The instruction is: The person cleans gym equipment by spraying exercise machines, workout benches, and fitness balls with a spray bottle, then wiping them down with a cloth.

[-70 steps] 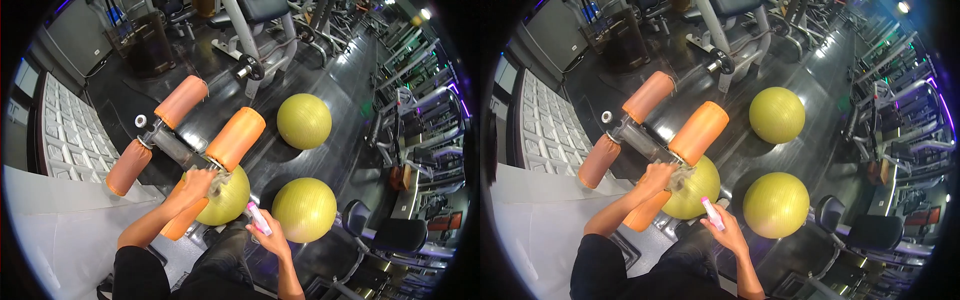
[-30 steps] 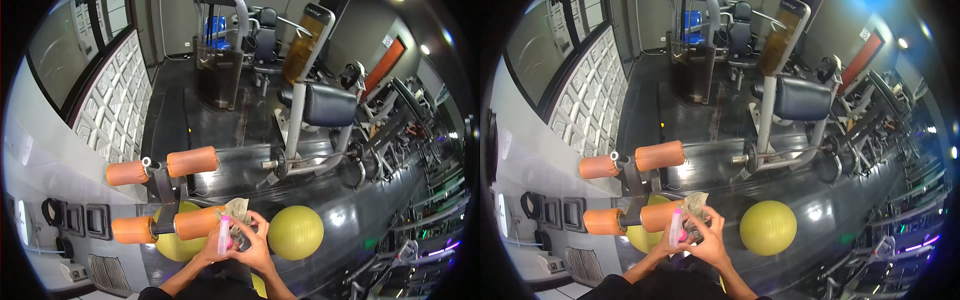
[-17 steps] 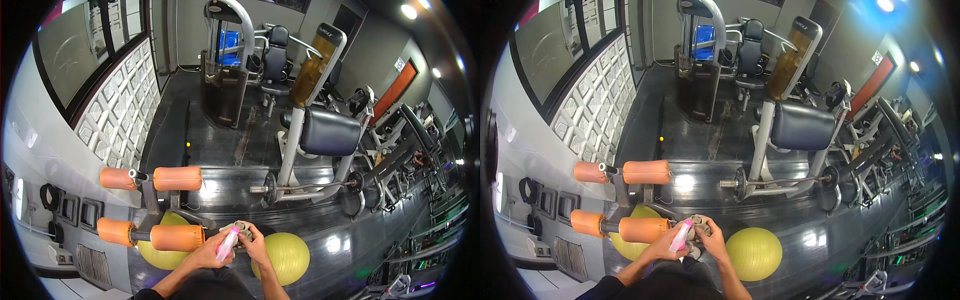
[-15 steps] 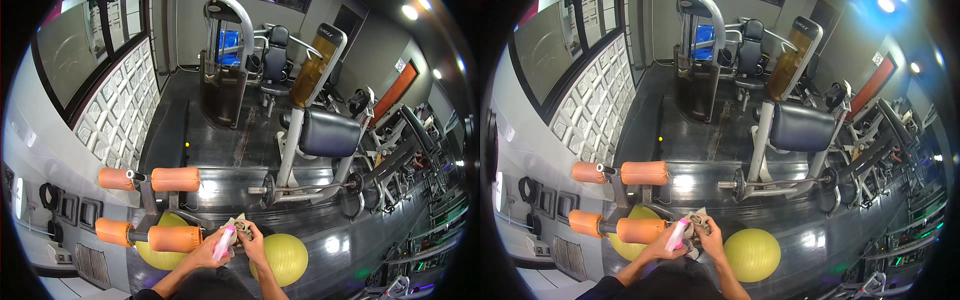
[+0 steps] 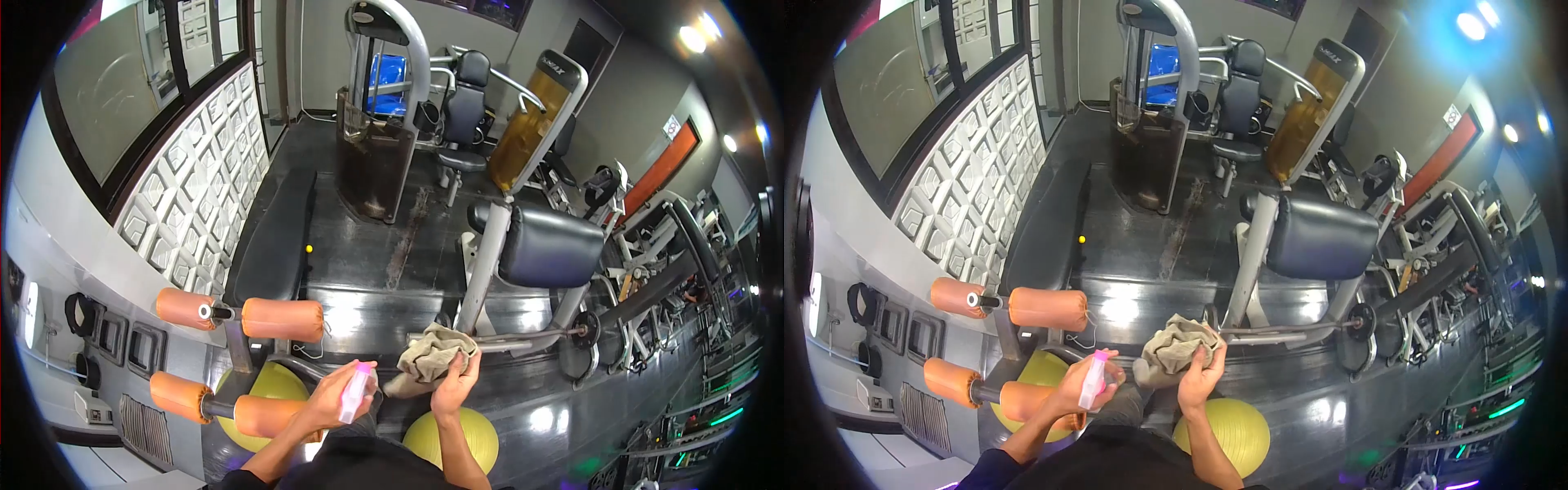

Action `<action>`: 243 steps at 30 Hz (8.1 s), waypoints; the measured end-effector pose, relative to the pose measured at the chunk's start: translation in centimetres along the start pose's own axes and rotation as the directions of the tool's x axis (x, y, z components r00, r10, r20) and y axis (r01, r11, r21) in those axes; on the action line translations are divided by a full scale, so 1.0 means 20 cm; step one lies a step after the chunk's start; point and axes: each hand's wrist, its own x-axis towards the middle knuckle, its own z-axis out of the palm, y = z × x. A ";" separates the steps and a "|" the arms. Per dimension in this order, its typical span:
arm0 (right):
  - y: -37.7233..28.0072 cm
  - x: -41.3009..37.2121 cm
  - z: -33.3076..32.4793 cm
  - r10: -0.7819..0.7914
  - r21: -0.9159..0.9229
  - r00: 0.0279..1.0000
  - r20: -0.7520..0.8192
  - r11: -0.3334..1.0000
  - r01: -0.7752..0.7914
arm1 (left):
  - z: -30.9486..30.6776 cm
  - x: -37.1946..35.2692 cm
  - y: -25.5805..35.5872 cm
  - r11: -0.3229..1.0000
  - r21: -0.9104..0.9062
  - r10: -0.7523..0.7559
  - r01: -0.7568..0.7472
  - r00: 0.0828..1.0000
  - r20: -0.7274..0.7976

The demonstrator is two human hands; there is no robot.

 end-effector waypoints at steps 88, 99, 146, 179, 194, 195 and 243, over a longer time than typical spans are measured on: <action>1.76 5.09 0.87 0.741 0.594 0.641 0.201 0.428 -0.681 | -0.02 5.30 -2.23 0.881 -0.410 -0.391 0.238 0.853 -0.345; 1.95 5.87 0.87 0.679 0.376 0.597 0.427 0.467 -0.800 | 0.02 5.89 -2.56 0.855 -0.195 -0.503 0.481 0.678 -0.536; 2.29 6.12 1.52 0.035 -0.320 0.655 0.755 0.891 0.321 | -0.14 5.80 -2.62 0.841 -0.307 -0.540 0.445 0.688 -0.484; 2.23 6.62 2.27 -0.073 -0.012 0.036 0.997 0.310 0.951 | -0.34 5.78 -2.73 0.870 -0.324 -0.491 0.371 0.699 -0.520; 2.31 6.50 2.54 0.051 -0.057 0.038 0.998 0.457 0.888 | -0.31 5.74 -2.68 0.874 -0.274 -0.482 0.402 0.643 -0.596; 2.27 6.50 2.51 0.165 -0.148 0.080 0.983 0.453 0.879 | -0.31 5.73 -2.66 0.872 -0.271 -0.484 0.407 0.638 -0.599; 2.27 6.11 1.50 0.384 -0.406 0.656 0.649 0.905 -0.128 | -0.11 5.73 -2.48 0.838 -0.423 -0.543 0.345 0.606 -0.581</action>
